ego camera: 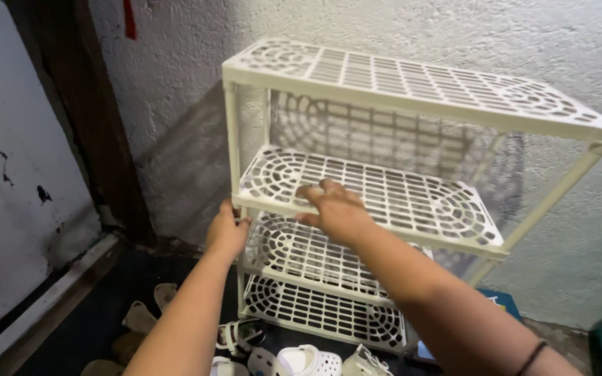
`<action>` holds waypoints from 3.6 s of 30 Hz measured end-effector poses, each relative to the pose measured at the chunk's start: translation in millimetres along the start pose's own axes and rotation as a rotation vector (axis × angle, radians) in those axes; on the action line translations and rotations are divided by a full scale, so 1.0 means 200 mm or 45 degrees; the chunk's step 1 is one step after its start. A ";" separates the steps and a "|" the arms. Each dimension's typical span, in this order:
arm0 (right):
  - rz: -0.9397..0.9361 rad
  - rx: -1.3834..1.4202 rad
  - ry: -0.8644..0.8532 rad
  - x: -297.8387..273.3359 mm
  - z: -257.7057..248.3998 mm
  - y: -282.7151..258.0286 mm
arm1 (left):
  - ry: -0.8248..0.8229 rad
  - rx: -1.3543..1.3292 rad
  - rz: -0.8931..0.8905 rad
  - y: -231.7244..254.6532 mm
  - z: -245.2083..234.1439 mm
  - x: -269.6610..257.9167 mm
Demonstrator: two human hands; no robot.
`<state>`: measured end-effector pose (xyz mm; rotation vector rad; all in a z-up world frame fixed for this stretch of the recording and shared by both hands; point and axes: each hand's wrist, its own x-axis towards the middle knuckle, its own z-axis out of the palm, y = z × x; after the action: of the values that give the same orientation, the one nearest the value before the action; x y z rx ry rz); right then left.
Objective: The person assembles a white plastic shoe rack by inserting vertical poles into the shelf bases and stacking the shelves. They then place several pairs of shoes onto the shelves.
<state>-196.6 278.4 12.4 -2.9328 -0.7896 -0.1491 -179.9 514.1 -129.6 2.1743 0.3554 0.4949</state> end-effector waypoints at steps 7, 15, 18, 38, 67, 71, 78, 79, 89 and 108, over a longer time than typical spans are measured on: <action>-0.088 -0.057 0.234 -0.02 -0.04 0.13 | 0.033 0.125 0.047 0.06 -0.03 -0.06; -0.111 -0.056 0.171 -0.03 -0.03 0.11 | 0.016 0.106 0.017 0.07 -0.05 -0.06; -0.081 -0.041 0.144 -0.04 -0.03 0.10 | 0.036 0.115 0.064 0.07 -0.05 -0.07; -0.073 -0.079 0.276 -0.02 0.08 0.09 | -0.006 0.062 0.020 0.07 -0.05 -0.05; -0.096 0.083 0.274 -0.14 0.11 0.22 | 0.073 1.023 0.784 0.64 0.03 -0.15; -0.061 0.141 0.216 -0.24 0.03 0.24 | -0.096 0.177 0.785 0.57 -0.13 -0.28; 0.046 0.202 0.107 -0.24 -0.05 0.19 | 0.644 -0.660 0.509 0.39 -0.26 -0.09; 0.078 0.227 0.114 -0.24 -0.05 0.21 | 0.696 -0.713 0.568 0.39 -0.26 -0.05; -0.153 0.309 0.441 -0.23 0.03 0.29 | -0.144 -1.143 0.482 0.53 -0.25 -0.12; -0.111 0.678 0.409 -0.20 0.09 0.27 | -0.393 -0.376 0.148 0.12 0.11 0.81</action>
<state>-201.9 214.7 -14.3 -2.3024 -0.7627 -0.3468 -24.5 553.1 -85.7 1.9492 -0.0138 0.2493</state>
